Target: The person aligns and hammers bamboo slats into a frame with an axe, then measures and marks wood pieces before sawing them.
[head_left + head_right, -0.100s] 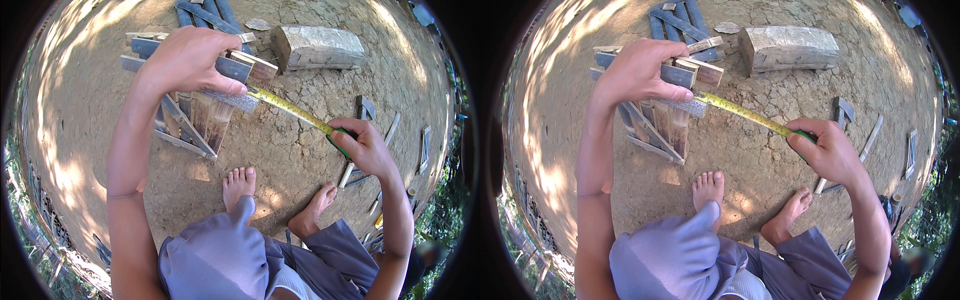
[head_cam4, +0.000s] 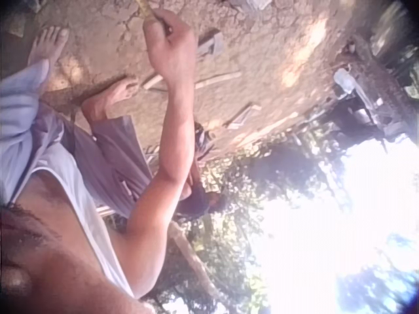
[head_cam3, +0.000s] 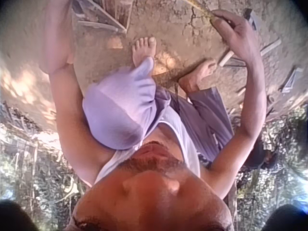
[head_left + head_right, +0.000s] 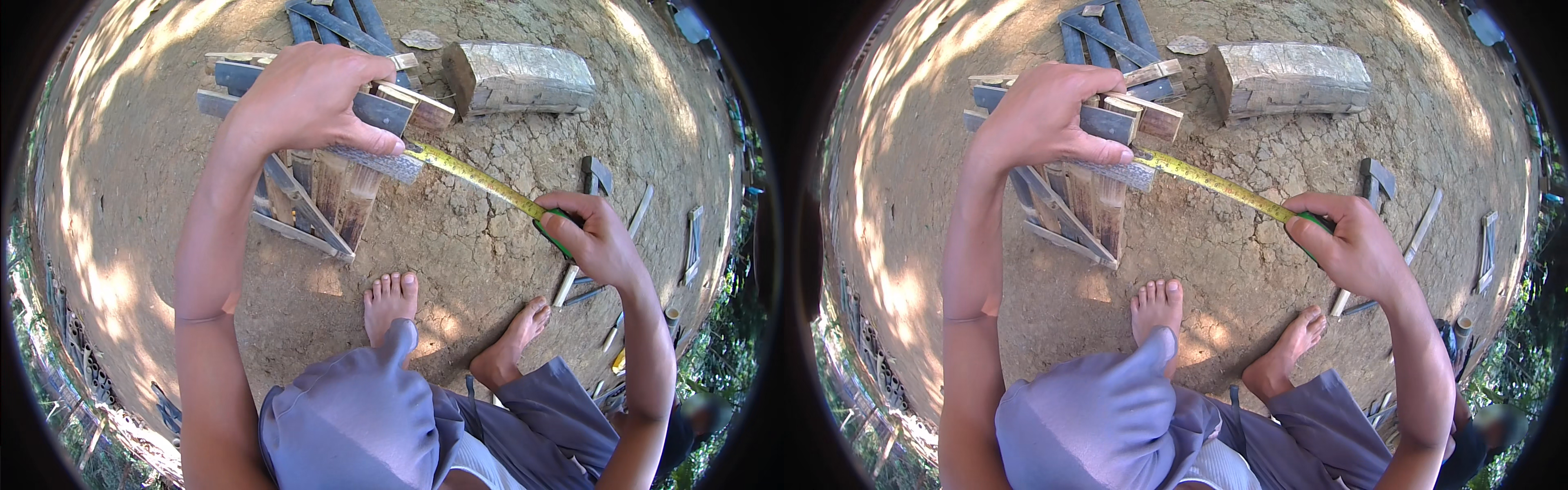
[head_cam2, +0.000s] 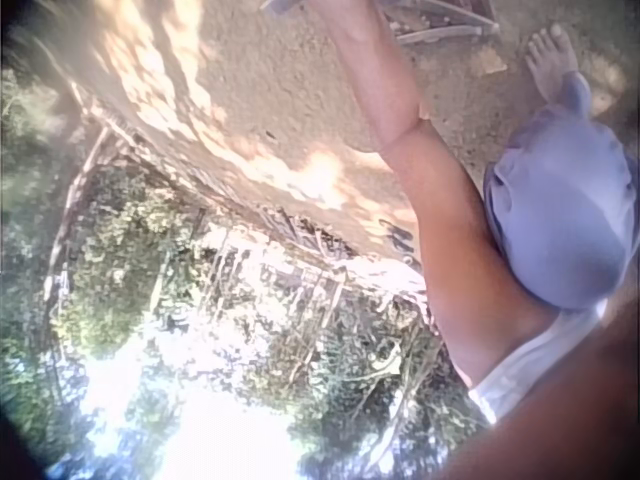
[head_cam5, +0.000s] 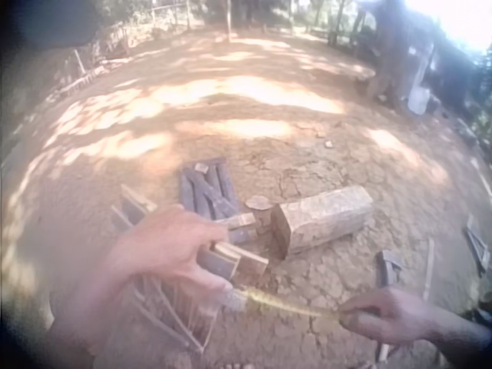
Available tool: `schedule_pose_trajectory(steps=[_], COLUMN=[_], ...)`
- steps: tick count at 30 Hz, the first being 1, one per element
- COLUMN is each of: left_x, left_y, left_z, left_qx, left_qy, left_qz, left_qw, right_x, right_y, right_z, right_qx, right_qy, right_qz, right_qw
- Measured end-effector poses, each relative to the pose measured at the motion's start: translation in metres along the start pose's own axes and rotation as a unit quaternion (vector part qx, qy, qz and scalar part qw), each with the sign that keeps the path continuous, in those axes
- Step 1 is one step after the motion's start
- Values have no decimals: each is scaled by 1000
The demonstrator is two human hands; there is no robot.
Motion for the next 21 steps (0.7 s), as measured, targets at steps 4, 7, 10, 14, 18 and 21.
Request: schedule_pose_trajectory(steps=[4,7,10,14,18,21], left_x=[0,-1,-2,-2,9,35], left_y=[0,0,0,1,-5,-21], left_z=[-1,-1,0,2,-6,-22], left_qx=[4,6,13,0,2,29], left_qy=[6,12,-1,-1,1,2], left_qz=[3,6,7,5,-11,-13], left_qw=[1000,1000,1000,1000,1000,999], right_x=[-1,-2,-2,-2,6,15], right_y=[3,3,4,6,2,3], right_z=[1,1,1,0,-6,-18], right_qx=[-11,-3,-9,-12,2,10], right_qy=[-10,-3,-10,-7,9,31], right_qz=[-1,1,-3,7,16,37], right_qw=[1000,1000,1000,1000,1000,999])
Point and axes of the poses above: each hand's wrist, its own z-axis towards the middle knuckle, its own x-axis out of the back of the hand, y = z × x, the point moved 6 cm from there along z, towards the middle knuckle, and after that the axes turned 15 degrees about x, right-handed, at the moved point
